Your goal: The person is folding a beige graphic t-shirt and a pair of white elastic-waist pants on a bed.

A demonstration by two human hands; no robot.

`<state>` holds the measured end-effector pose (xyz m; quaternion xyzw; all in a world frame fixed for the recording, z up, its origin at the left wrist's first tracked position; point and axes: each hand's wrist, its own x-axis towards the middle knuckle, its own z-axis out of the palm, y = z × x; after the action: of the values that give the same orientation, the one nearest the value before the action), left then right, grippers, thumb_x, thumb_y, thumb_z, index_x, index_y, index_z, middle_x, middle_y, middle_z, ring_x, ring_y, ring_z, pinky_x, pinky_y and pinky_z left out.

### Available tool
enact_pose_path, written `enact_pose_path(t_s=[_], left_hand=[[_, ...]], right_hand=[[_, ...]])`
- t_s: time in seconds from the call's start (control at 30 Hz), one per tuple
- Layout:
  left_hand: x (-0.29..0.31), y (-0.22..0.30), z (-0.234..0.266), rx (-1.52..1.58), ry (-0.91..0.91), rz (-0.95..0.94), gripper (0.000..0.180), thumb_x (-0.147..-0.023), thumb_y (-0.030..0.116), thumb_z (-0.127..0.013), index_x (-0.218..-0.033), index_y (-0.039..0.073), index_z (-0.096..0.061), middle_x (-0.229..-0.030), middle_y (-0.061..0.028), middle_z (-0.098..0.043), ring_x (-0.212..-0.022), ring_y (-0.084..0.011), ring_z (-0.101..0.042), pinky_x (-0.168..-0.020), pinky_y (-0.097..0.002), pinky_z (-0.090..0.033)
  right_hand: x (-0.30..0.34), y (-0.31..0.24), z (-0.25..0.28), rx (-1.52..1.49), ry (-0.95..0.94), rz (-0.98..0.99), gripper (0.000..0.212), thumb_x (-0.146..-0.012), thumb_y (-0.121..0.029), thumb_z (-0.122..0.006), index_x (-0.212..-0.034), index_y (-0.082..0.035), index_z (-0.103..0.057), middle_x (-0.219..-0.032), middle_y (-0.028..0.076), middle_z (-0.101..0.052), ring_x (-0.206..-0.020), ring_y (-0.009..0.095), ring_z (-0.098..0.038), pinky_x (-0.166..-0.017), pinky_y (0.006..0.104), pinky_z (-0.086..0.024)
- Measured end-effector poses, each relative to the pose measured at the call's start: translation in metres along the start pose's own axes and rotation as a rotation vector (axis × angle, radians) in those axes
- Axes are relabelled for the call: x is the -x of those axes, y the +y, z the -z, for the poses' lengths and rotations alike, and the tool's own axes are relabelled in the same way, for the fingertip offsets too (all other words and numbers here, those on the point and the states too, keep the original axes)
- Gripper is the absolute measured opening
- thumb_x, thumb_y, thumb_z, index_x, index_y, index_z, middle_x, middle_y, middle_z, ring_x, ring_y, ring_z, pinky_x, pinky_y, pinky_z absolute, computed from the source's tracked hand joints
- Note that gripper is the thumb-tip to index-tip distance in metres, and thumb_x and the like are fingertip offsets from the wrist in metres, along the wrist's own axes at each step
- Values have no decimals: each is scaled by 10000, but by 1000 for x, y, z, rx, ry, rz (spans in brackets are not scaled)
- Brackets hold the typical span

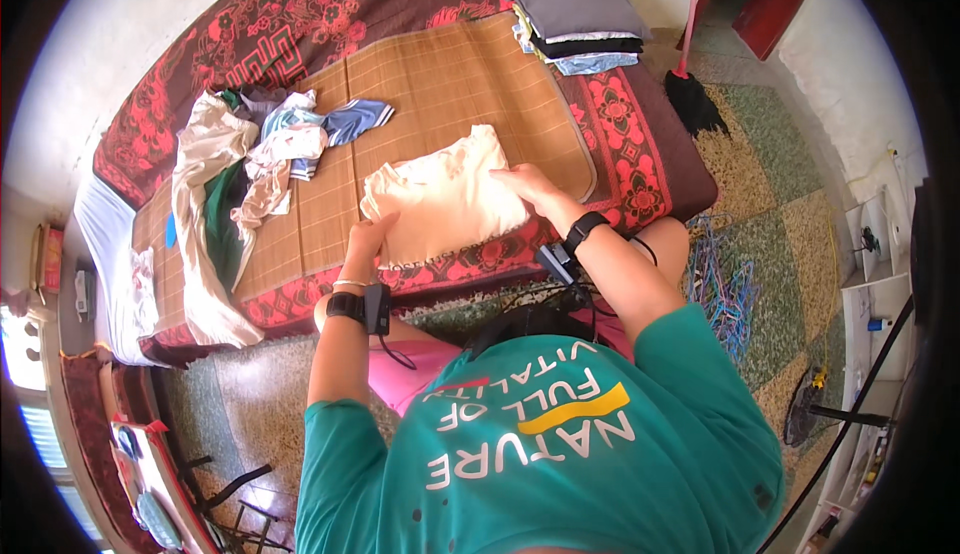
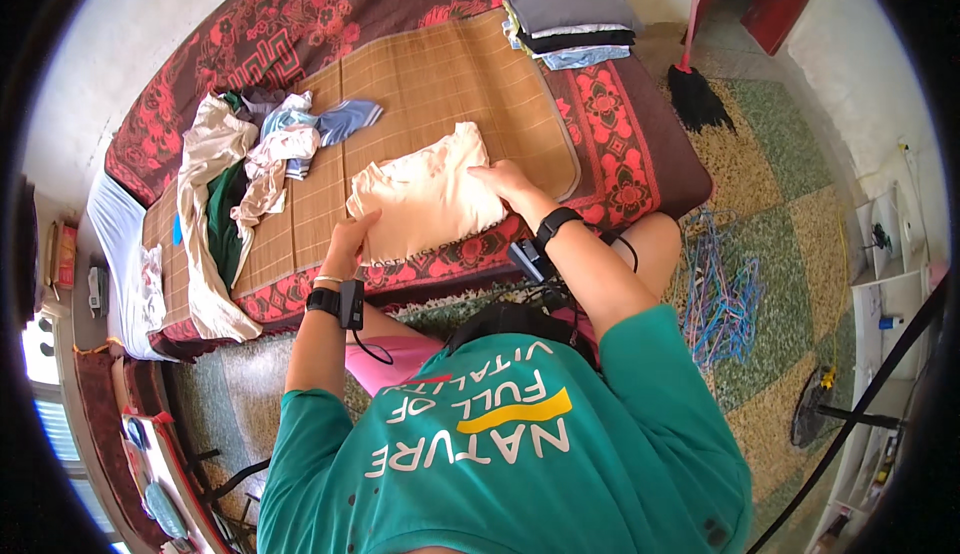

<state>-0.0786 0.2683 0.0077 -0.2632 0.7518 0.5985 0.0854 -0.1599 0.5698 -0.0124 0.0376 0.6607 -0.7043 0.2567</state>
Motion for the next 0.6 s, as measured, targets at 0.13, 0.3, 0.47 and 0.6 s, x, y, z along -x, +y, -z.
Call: enact_pose_path(t_s=[0.13,0.3,0.47,0.6], left_hand=[[4,14,-18,288,-135,-35,319,-804,192,-657,-970,-69,-577,-861,-132,-636,-709,-193,-633,-595,-302,-526],[-4,12,-10,424,-198,15,326,-833,108,-601,-1108,-38,-502,-974,-145,-620,-820,-235,-640,-691,-339,-550],[0,63,-14,326,-260,14,315,-858,147,-575,-1125,-3,-501,-994,-122,-618,-832,-228,-640,-711,-354,-548],[22,144,-24,296,-321,-116,329,-856,154,-578,-1137,2,-498,-991,-116,-620,-837,-220,-639,-718,-345,-547]], right_hand=[[-19,4,9,-48,8,-98,348,-834,-265,-623,-963,58,-609,-860,94,-652,-726,176,-636,-630,304,-508],[-11,-17,2,-246,-123,-107,223,-850,-211,-591,-957,-16,-604,-774,51,-607,-632,174,-581,-602,311,-495],[-5,-50,19,-398,-319,-53,310,-841,-181,-564,-1106,-25,-523,-939,72,-621,-857,178,-612,-766,342,-508],[14,-119,47,-333,-314,50,341,-825,-230,-577,-1110,-50,-528,-984,78,-624,-896,183,-614,-802,353,-506]])
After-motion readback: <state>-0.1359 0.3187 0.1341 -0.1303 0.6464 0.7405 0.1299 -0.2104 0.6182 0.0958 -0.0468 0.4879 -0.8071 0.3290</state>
